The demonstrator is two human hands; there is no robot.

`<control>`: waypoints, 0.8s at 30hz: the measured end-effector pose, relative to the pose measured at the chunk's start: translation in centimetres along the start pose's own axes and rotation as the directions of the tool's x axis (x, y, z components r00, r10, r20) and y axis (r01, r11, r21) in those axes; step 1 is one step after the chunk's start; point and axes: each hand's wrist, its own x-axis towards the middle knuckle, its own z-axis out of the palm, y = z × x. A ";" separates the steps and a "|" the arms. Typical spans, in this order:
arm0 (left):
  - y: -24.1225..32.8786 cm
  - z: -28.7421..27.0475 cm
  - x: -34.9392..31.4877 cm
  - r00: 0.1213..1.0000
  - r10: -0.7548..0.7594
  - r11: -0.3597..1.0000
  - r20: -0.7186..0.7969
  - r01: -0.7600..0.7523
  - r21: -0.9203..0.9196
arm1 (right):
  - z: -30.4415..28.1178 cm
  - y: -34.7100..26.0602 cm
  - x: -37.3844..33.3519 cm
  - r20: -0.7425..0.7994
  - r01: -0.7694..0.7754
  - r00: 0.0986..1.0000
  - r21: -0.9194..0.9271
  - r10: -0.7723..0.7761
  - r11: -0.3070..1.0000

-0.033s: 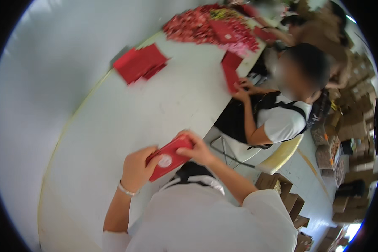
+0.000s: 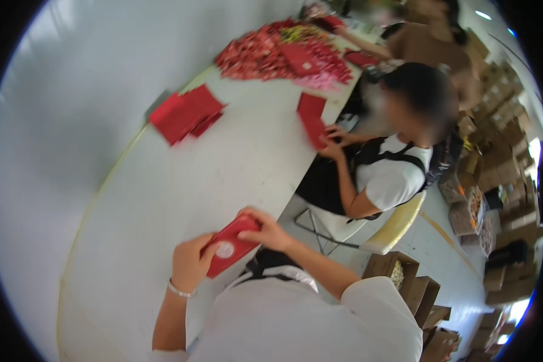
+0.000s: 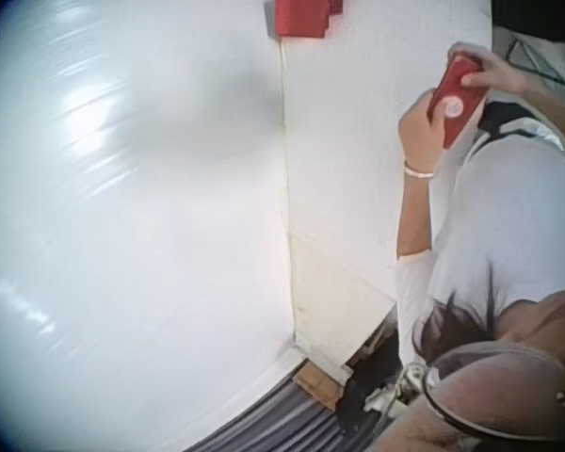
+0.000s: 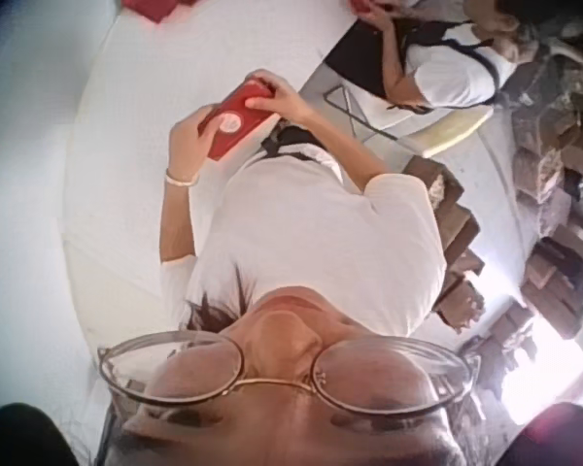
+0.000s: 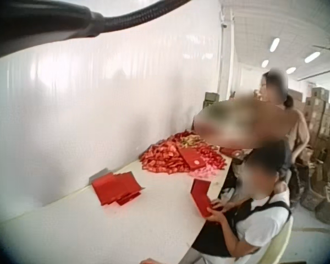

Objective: The person assembles small red gift boxes by folding the paper, inserting a small item, and tying a red ribbon around the box. They then place the finished boxes into a cardboard box.

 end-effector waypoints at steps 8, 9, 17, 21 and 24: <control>-7.9 5.6 -2.3 0.976 -0.123 0.986 -0.177 0.141 0.089 | 0.0 7.2 1.0 0.157 0.087 0.987 -0.423 -0.022 0.902; -9.0 6.4 -2.7 0.969 -0.111 0.985 -0.221 0.137 0.108 | 0.0 7.9 0.8 0.142 0.101 0.989 -0.478 -0.037 0.872; -16.0 12.6 -6.9 0.931 -0.078 0.960 -0.357 0.167 0.226 | 0.0 11.0 -2.7 -0.042 -0.041 0.999 -0.570 0.021 0.821; -15.1 12.7 -6.8 0.893 -0.183 0.962 -0.412 0.250 0.113 | 0.9 11.1 -4.4 -0.085 -0.161 0.987 -0.505 0.137 0.848; -15.8 12.8 -7.1 0.910 -0.193 0.964 -0.366 0.245 0.103 | 1.6 11.8 -5.5 -0.045 -0.170 0.984 -0.552 0.174 0.816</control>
